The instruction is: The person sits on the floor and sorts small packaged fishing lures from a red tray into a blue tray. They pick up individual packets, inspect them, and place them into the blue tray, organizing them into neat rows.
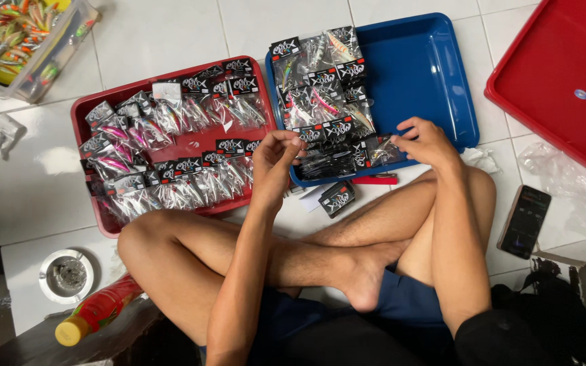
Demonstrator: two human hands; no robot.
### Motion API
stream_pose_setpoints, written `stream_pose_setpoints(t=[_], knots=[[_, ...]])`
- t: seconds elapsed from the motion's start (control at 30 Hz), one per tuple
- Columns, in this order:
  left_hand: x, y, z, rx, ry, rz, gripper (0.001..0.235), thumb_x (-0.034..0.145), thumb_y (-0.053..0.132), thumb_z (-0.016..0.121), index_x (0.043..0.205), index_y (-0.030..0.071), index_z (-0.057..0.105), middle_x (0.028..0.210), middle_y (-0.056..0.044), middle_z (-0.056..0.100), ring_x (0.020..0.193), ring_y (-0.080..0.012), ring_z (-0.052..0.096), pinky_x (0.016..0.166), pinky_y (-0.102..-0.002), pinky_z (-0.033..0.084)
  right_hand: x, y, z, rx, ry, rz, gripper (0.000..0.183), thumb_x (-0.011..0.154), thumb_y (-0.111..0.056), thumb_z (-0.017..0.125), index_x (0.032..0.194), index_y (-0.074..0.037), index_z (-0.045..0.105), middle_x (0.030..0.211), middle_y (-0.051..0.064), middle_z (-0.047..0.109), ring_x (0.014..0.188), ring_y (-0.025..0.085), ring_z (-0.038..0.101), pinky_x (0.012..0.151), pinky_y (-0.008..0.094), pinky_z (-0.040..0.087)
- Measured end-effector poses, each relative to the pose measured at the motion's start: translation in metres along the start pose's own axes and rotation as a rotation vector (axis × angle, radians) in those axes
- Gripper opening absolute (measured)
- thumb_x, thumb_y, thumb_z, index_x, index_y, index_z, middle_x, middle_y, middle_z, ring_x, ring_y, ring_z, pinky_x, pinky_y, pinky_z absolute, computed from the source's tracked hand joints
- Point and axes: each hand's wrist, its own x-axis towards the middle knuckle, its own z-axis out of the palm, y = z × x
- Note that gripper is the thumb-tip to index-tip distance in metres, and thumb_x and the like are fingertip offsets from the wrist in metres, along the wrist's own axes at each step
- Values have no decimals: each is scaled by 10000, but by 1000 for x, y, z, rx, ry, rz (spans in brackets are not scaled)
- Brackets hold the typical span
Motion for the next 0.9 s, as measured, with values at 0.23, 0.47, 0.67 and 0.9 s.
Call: stream_pose_setpoints(t=[0.23,0.47,0.67,0.9], knots=[[4,-6,-8,16,24,14,253,927,209,773,1101,52,681,910,-105,730,820,-173,700,718,-266,539,21,24,9,13,-30,-65,432,988,-184,707,1293,112,632,1119,368,673,962,416,709,756,461,625],[4,44,-45,245,-41,158,294,959,205,664,1171,6,624,817,-36,755,778,-117,723,776,-260,563,27,27,10,-48,-36,-11,336,1054,-238,671,1315,-29,650,1117,208,698,925,274,708,730,399,572],[36,91,-136,840,396,218,349,1036,296,582,729,134,612,587,15,598,474,-70,497,453,-211,409,28,27,7,-74,-35,0,341,1083,-227,654,1352,-18,632,1168,228,687,978,304,709,763,409,546],[70,32,-269,1205,377,-16,44,927,67,701,900,46,673,800,-92,732,714,-189,705,693,-317,634,34,29,5,-243,-12,-13,333,1071,-305,665,1331,-98,677,1158,160,736,942,262,731,809,355,507]])
